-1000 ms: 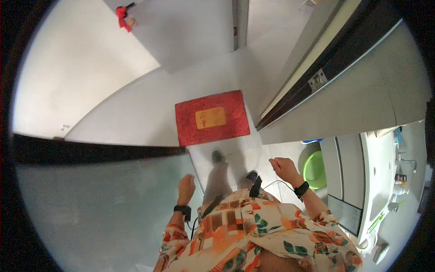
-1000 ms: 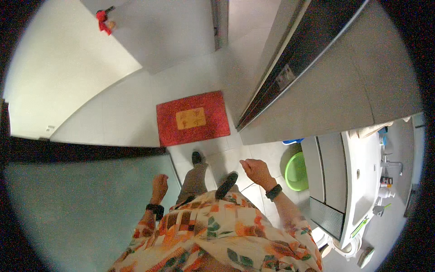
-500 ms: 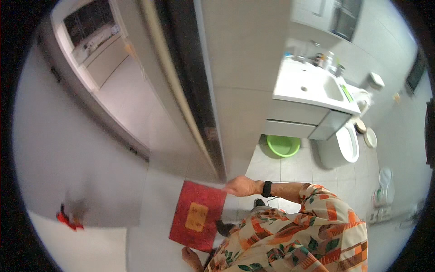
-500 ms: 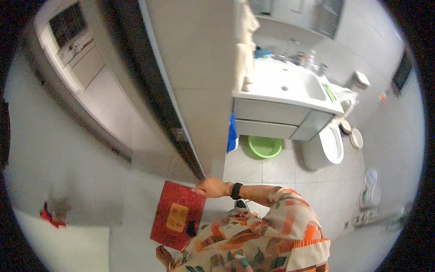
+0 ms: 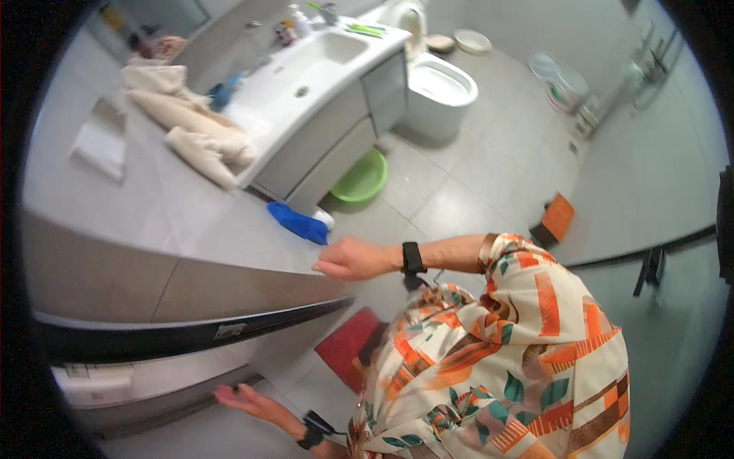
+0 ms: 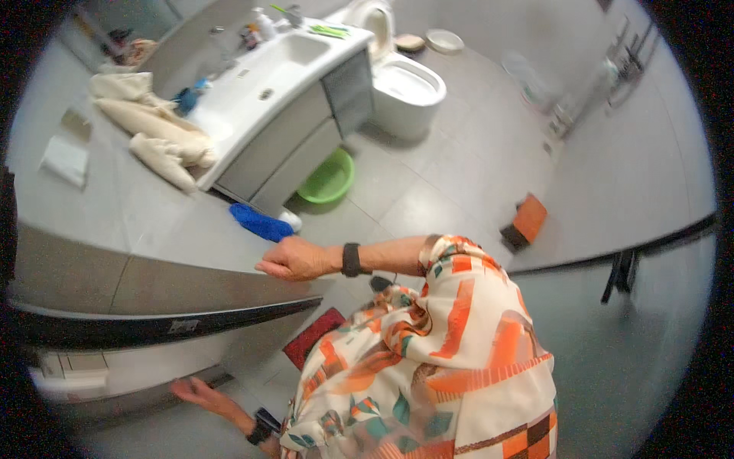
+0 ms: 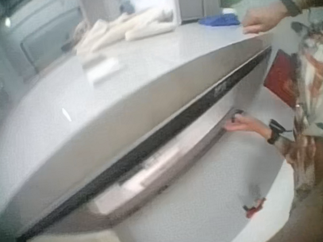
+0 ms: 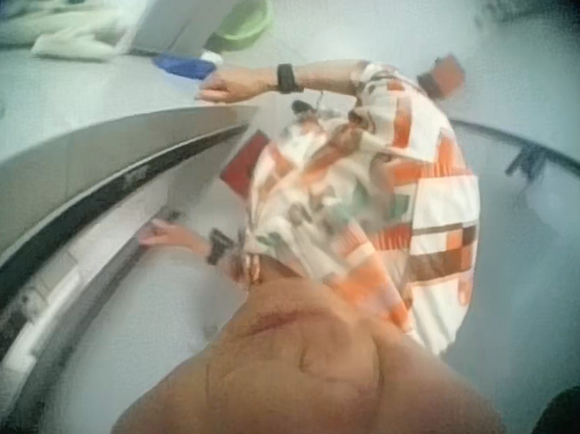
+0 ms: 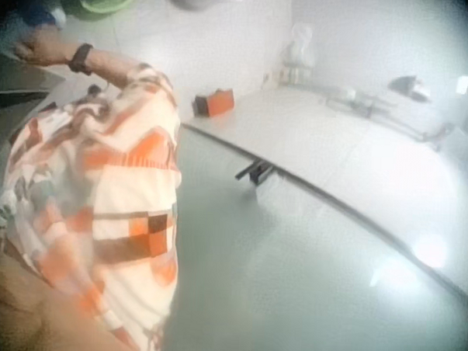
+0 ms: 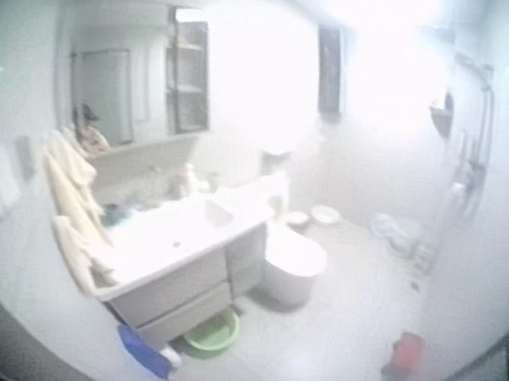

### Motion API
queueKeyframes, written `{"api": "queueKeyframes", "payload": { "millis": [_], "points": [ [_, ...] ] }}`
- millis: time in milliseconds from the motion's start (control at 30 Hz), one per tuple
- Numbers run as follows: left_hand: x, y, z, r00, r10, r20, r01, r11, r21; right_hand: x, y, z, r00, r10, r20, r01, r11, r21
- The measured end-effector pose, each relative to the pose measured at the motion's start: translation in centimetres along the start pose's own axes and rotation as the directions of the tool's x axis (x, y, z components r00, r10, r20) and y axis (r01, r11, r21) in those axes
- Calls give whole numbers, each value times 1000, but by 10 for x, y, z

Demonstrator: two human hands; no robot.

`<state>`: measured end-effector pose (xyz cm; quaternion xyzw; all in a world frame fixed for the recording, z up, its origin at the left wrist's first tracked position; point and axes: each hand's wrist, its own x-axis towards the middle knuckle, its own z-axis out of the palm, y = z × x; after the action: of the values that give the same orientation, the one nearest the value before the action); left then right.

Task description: The person fills a green basin with water at a faucet, carries it through a hallway, and uses a pink cloth to wipe the interior of a white basin.

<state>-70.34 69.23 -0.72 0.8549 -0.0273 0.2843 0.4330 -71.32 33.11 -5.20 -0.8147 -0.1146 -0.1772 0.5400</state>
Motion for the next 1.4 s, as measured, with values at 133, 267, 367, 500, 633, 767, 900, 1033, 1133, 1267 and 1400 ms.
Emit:
{"api": "queueKeyframes", "payload": {
  "millis": [133,267,367,500,633,767,900,1033,1133,1267,1400],
  "points": [
    [99,-15,12,962,273,2,-273,961,34,-12,6,-13,996,53,-75,-53,999,4],
    [97,52,52,978,-75,-193,44,987,-157,-39,16,-14,982,137,-128,-132,990,52],
    [89,75,42,971,-22,-237,-16,988,-154,-48,11,-12,976,165,-139,-154,984,89],
    [92,51,32,943,113,-312,-172,971,-169,-52,23,3,960,267,-79,-257,959,118],
    [81,48,24,925,80,-370,-116,990,-75,-54,25,11,971,234,-39,-230,969,86],
    [80,30,16,941,112,-319,-104,994,41,-51,31,6,979,204,-12,-203,978,54],
    [93,31,-7,941,117,-318,-124,992,-2,-36,21,1,994,109,-33,-107,993,50],
    [99,48,-16,907,196,-373,-137,974,178,-14,24,26,997,70,-15,-69,996,49],
    [103,7,-8,947,-65,-313,70,998,5,1,6,-1,991,134,12,-134,991,-26],
    [100,9,-20,986,76,-150,-102,980,-174,47,-42,-15,994,58,-92,-55,998,30],
    [97,33,-9,982,33,-186,-72,975,-208,84,-77,-28,993,-76,-85,74,997,-34]
  ]
}}
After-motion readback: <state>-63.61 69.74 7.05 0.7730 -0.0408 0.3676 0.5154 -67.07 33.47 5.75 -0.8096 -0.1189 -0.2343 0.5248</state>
